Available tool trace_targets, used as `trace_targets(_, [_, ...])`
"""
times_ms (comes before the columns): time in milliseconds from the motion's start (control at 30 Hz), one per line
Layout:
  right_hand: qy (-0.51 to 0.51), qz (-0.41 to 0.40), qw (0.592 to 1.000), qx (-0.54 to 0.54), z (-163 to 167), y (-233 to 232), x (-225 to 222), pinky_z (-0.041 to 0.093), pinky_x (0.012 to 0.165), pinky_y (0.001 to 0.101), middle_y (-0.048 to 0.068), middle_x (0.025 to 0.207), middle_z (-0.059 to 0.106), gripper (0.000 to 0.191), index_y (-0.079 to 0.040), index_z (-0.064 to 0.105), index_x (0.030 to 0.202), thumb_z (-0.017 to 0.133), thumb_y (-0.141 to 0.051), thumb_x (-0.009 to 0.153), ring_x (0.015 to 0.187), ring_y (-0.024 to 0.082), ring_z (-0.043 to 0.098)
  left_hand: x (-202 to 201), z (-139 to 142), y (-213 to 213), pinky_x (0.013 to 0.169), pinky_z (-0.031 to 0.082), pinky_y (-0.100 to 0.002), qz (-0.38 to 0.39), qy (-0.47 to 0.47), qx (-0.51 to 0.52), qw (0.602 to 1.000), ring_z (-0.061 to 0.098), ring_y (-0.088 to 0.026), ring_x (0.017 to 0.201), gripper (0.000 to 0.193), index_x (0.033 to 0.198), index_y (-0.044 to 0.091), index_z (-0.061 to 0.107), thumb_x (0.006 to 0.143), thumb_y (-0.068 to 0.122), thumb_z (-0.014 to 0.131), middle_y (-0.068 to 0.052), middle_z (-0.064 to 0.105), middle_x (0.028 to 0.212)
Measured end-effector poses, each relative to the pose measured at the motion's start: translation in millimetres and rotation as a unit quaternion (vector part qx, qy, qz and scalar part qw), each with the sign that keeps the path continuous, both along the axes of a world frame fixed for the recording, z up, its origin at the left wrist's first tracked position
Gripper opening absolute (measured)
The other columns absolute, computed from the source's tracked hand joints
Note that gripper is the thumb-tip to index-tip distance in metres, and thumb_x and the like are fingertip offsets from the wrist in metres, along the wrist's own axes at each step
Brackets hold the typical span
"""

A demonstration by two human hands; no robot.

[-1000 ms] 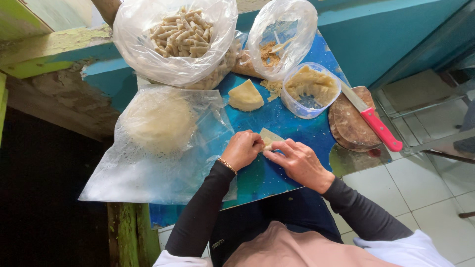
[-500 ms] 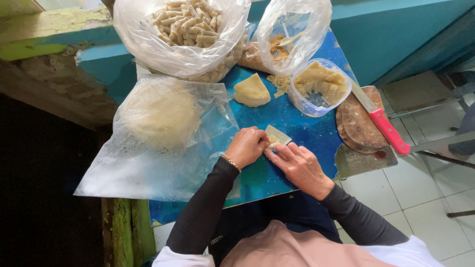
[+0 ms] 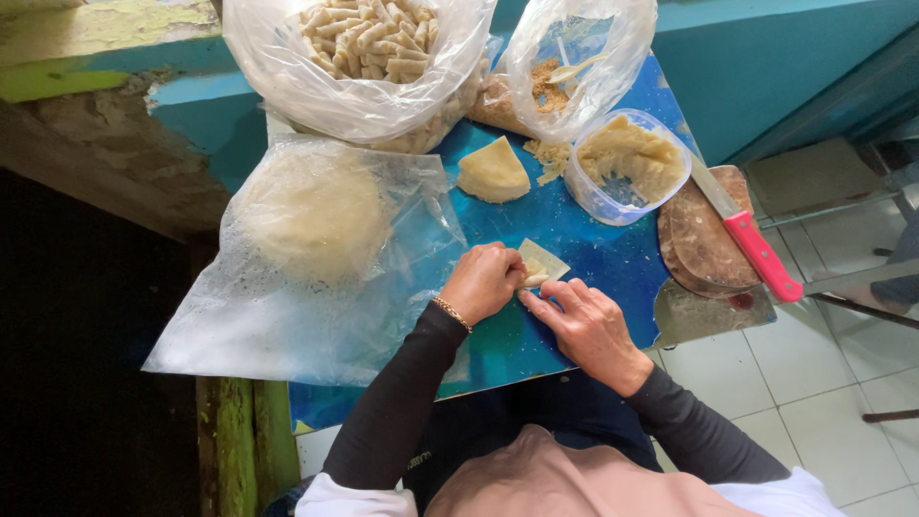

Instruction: The person folds filled pastries at a small table. They take a triangular wrapper, spoon filling from a plastic container onto it, then fold and pinch the wrapper closed by hand, setting the finished piece aside and repeating with new wrappers.

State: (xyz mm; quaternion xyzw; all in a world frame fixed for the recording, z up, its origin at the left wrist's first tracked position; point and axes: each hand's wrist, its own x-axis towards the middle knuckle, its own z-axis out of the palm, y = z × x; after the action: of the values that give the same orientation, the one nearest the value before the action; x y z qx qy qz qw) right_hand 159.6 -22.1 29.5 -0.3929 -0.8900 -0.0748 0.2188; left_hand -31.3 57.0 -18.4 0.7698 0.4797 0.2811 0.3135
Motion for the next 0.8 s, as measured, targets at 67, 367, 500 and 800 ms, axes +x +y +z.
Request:
trace_targets(67, [0.002,-0.003,1.000,0.012,-0.3,0.0,-0.2,0.052,0.072,0.0345,0.003,0.106,0.063,0.052,-0.014,0.070,0.128,0.065,-0.006,0.077,0.086,0.022,0.062,-0.5,0.2,0.6,0.078,0.054,-0.048,-0.004,0.001,0.009,1.000,0.069,-0.038,0.088,0.013,0.085,0.007,0.078,0.083,0.012,0.066,-0.017,0.071,0.088])
trace_targets(367, [0.038,-0.010,0.999,-0.021,-3.0,-2.2,1.0,0.053,0.074,0.0352,0.003,0.100,0.061,0.054,-0.017,0.070,0.128,0.066,-0.004,0.077,0.088,0.022,0.062,-1.6,5.8,-2.0,0.077,0.054,-0.048,-0.003,0.001,0.000,1.000,0.069,-0.038,0.087,0.013,0.085,0.007,0.078,0.083,0.013,0.067,-0.017,0.070,0.088])
trace_targets(500, [0.044,-0.010,0.998,-0.031,-5.0,-2.1,1.7,0.053,0.074,0.0368,0.004,0.101,0.061,0.054,-0.016,0.069,0.129,0.066,-0.003,0.077,0.090,0.023,0.064,-2.7,15.1,-4.1,0.076,0.054,-0.048,-0.009,0.002,0.011,1.000,0.068,-0.038,0.086,0.012,0.084,0.006,0.078,0.084,0.013,0.067,-0.017,0.070,0.087])
trace_targets(800, [0.060,-0.042,0.995,-0.069,-6.8,-12.2,-0.4,0.054,0.076,0.0374,0.006,0.101,0.059,0.065,-0.016,0.068,0.134,0.063,0.003,0.072,0.091,0.026,0.062,-0.8,27.0,-11.6,0.071,0.052,-0.048,-0.012,0.017,0.036,0.999,0.067,-0.037,0.081,0.025,0.080,0.005,0.071,0.085,0.028,0.077,-0.014,0.065,0.083])
